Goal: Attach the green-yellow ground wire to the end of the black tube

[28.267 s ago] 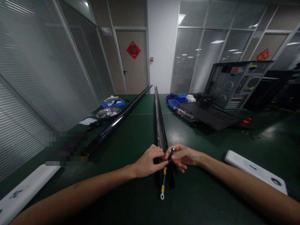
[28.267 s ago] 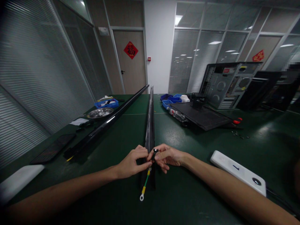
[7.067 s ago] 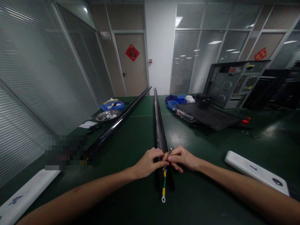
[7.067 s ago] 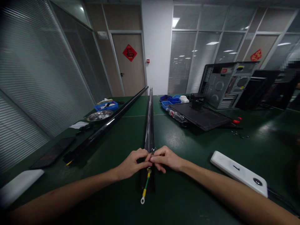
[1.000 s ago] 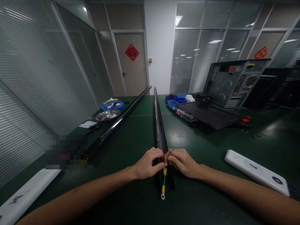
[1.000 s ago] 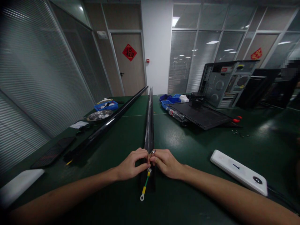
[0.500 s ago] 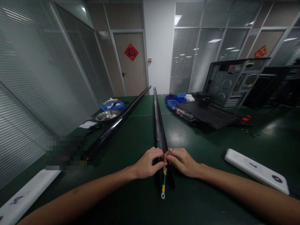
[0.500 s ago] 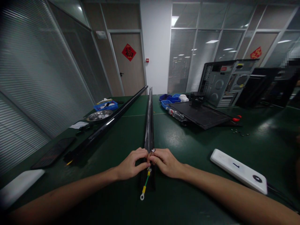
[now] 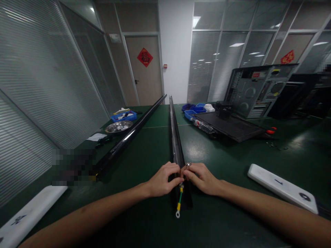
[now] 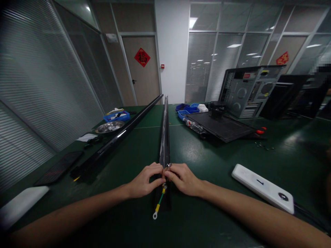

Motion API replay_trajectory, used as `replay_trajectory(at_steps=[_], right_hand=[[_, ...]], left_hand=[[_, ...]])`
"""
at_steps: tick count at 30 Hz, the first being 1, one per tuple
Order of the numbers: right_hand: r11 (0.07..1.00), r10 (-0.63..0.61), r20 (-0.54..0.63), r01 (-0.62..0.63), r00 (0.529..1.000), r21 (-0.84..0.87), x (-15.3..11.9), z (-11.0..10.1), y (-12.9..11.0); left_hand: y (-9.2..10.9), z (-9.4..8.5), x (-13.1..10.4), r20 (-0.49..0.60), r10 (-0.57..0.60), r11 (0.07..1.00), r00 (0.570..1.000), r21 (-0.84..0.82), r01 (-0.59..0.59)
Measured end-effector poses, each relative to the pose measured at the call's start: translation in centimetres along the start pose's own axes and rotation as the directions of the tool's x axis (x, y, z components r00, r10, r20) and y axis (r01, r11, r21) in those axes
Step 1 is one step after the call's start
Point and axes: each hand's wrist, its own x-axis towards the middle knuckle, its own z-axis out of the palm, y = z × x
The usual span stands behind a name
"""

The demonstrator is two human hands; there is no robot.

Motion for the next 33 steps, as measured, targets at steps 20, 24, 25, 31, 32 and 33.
replay_trajectory(at_steps=[20, 24, 25, 31, 32, 33], right_hand=[[1.0, 0.029, 0.006, -0.029, 1.0, -0.01, -0.12, 0.01, 0.19], [1.0, 0.022, -0.01, -0.022, 1.0, -0.012, 0.04, 0.07, -0.02], [1.0, 0.021, -0.013, -0.021, 1.0, -0.013, 0.09, 0.06, -0.08], [0.999, 0.028, -0.016, -0.029, 0.999, -0.022, 0.13, 0.03, -0.11], [0.999, 0.031, -0.016, -0.032, 0.999, -0.021, 0.1, 0.02, -0.08], [0.999, 0.035, -0.012, -0.035, 0.999, -0.019, 0.07, 0.02, -0.05]], left_hand=[[-0.06, 0.04, 0.0, 0.009, -0.005, 1.0, 1.0, 0.002, 0.005], [-0.03, 0.07, -0.01, 0.006, -0.001, 1.0, 1.0, -0.002, 0.001], [-0.05, 0.1, -0.01, 0.006, 0.001, 1.0, 1.0, -0.003, -0.001], [-0.22, 0.19, -0.07, 0.005, 0.004, 1.0, 1.0, 0.0, -0.004], [-0.2, 0.17, -0.07, 0.005, 0.004, 1.0, 1.0, 0.0, -0.004], [-0.17, 0.14, -0.05, 0.005, 0.005, 1.0, 1.0, -0.002, -0.005]])
